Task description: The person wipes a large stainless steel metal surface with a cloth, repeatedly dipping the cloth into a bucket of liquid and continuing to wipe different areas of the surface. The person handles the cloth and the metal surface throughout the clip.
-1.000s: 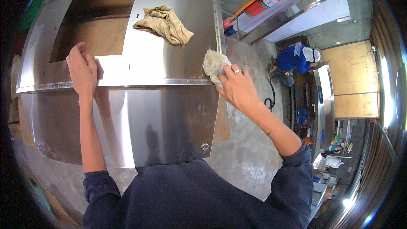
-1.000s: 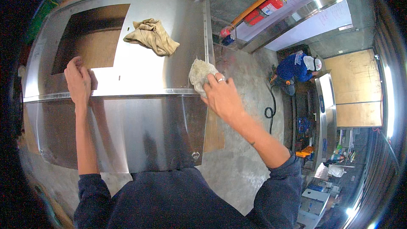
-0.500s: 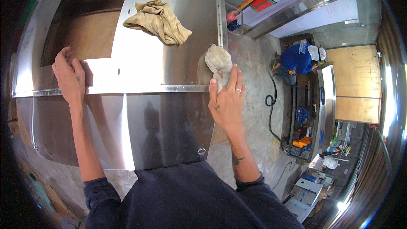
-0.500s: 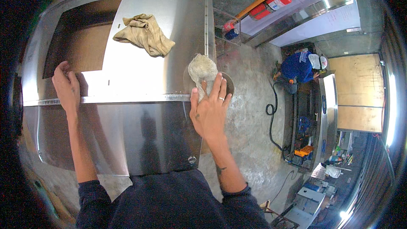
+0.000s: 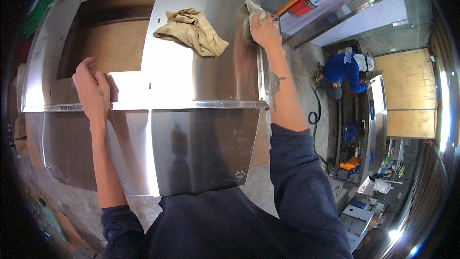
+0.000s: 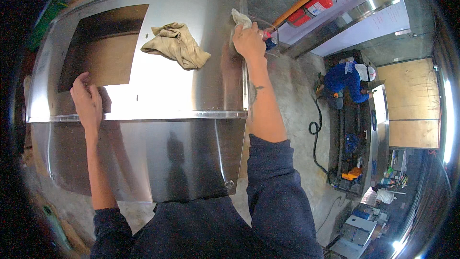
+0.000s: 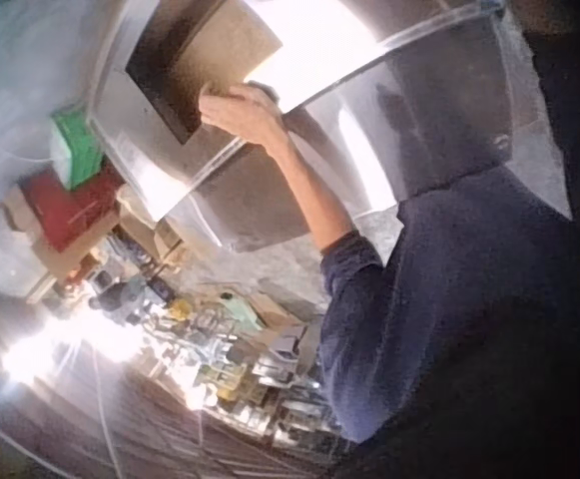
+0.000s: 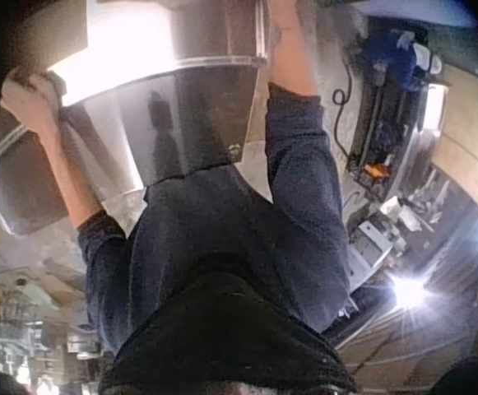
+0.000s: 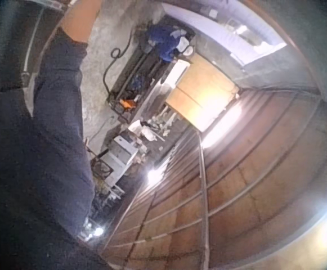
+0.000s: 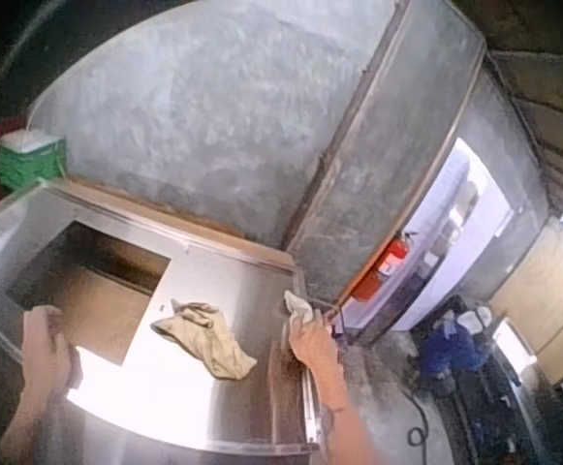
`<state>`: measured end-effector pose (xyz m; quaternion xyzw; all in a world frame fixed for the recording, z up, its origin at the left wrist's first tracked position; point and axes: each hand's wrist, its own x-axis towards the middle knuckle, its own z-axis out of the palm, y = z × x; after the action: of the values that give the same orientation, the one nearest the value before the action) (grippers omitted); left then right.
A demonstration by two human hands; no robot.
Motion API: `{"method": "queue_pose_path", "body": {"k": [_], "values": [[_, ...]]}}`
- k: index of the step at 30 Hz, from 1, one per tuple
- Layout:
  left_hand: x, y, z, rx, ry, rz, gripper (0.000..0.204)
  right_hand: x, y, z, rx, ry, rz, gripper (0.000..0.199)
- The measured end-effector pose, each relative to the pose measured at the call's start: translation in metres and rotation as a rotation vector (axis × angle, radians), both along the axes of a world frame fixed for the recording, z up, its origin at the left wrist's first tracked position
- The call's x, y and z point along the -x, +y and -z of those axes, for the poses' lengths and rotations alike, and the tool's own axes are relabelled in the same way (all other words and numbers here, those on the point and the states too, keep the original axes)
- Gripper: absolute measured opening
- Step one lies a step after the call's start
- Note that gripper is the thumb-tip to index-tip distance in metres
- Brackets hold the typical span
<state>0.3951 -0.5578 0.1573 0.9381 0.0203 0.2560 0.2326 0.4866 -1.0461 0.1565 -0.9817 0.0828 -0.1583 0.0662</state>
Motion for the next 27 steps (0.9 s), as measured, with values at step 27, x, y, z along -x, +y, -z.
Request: {"method": "queue_pose_path", "body": {"k": [27], "values": [[-0.002, -0.189, -0.070, 0.448, -0.140, 0.777, 0.034, 0.174, 0.048, -0.019, -0.044, -0.016, -0.004, 0.053]]}}
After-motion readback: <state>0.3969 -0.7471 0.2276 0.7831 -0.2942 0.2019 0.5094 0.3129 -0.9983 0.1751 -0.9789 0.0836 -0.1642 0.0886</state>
